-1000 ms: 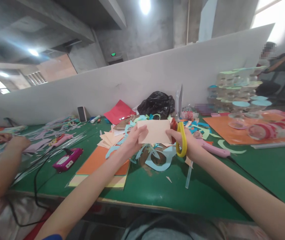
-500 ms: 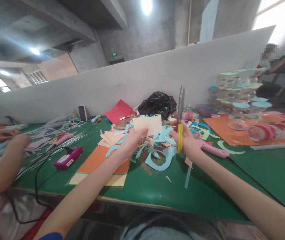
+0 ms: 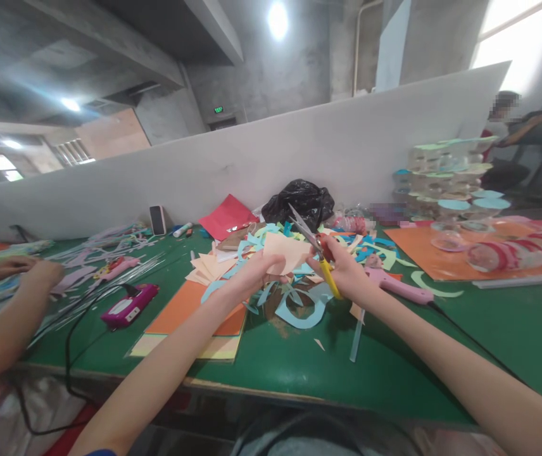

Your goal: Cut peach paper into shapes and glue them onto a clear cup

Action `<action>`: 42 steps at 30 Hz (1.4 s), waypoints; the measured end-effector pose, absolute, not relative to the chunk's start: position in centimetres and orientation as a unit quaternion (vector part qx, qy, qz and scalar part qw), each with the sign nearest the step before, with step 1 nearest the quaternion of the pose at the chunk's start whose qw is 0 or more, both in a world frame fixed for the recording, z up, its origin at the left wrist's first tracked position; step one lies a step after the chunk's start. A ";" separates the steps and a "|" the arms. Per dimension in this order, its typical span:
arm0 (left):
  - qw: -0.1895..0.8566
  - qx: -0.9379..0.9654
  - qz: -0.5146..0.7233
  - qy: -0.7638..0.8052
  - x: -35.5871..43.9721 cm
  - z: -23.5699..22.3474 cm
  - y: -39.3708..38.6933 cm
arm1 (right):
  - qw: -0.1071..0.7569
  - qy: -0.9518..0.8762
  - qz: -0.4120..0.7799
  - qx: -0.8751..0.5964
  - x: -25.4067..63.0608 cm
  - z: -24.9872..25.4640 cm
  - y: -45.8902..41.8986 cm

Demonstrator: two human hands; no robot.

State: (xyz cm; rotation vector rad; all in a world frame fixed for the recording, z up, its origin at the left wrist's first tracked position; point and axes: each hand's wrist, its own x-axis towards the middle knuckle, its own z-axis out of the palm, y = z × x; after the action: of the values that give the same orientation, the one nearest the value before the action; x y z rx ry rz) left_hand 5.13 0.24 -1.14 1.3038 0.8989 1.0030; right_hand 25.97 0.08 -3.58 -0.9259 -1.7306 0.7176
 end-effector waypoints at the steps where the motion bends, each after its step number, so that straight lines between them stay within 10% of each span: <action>1: 0.592 0.560 0.438 0.380 5.1 -1.0 0.1 | 0.506 -0.714 0.294 -0.385 25.9 -3.6 0.0; 15: 0.672 0.500 0.505 0.211 6.0 -1.7 -0.4 | 0.558 -0.641 0.329 -0.413 26.2 -2.5 -0.2; 42: 0.539 0.564 0.477 0.405 7.6 -2.1 -2.0 | 0.500 -0.708 0.220 -0.448 25.6 -4.8 1.0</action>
State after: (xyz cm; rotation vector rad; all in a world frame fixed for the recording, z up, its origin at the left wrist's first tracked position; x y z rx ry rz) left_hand 7.65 -1.99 -2.06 1.3409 0.9635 1.1357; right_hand 25.60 0.99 -4.85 -1.0832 -1.7128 0.5317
